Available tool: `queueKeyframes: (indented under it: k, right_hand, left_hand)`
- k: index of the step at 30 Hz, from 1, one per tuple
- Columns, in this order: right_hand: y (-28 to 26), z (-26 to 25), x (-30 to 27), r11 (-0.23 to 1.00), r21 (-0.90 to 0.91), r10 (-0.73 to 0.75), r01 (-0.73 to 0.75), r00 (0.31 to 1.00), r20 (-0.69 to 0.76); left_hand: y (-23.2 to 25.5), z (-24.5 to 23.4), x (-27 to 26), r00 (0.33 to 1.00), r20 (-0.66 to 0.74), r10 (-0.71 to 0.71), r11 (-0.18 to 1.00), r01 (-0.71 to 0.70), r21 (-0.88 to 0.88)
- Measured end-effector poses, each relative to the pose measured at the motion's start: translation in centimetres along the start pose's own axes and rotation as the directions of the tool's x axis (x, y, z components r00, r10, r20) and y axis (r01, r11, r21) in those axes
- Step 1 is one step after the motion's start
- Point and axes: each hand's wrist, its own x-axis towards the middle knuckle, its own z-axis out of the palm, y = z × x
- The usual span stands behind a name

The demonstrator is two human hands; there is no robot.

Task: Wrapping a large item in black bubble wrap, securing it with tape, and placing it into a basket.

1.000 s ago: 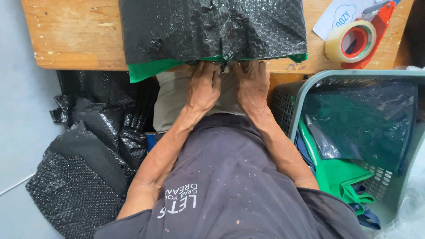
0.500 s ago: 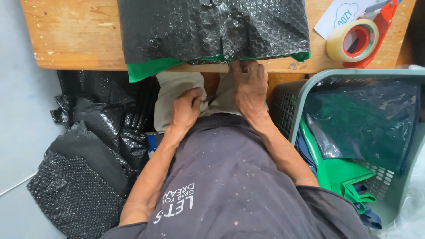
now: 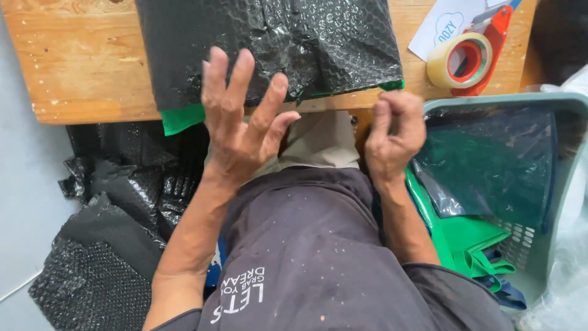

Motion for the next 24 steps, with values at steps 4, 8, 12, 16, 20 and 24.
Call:
queueKeyframes:
  k: [4, 8, 12, 16, 20, 24]
  right_hand:
    - [3.7, -4.5, 5.3, 0.974, -0.220, 0.014, -0.060, 0.979, -0.205]
    - [14.9, -9.9, 7.2, 0.853, -0.523, -0.018, -0.006, 0.999, -0.042]
    - [20.6, -9.7, 6.7, 0.760, -0.553, 0.484, -0.340, 0.865, 0.133]
    - [23.0, -8.8, 4.8, 0.858, -0.469, 0.253, -0.211, 0.967, 0.027]
    - [14.5, -8.5, 6.5, 0.920, -0.350, 0.175, -0.178, 0.984, -0.039]
    - [5.9, -9.6, 6.5, 0.961, -0.274, 0.032, -0.027, 0.999, 0.017]
  left_hand:
    - [-1.8, 0.4, 3.7, 0.809, 0.588, 0.006, 0.970, -0.148, 0.194]
    - [-1.9, 2.3, 1.5, 0.805, 0.594, -0.012, 0.960, -0.156, 0.231]
    - [-3.1, 6.2, -2.4, 0.814, 0.577, -0.071, 0.832, -0.271, 0.484]
    - [-3.6, 8.5, -3.4, 0.885, 0.465, 0.014, 0.768, -0.307, 0.562]
    - [-2.8, 9.5, -2.1, 0.910, 0.413, 0.030, 0.747, -0.295, 0.596]
    - [0.7, 7.1, 0.7, 0.880, 0.472, -0.058, 0.908, -0.150, 0.392]
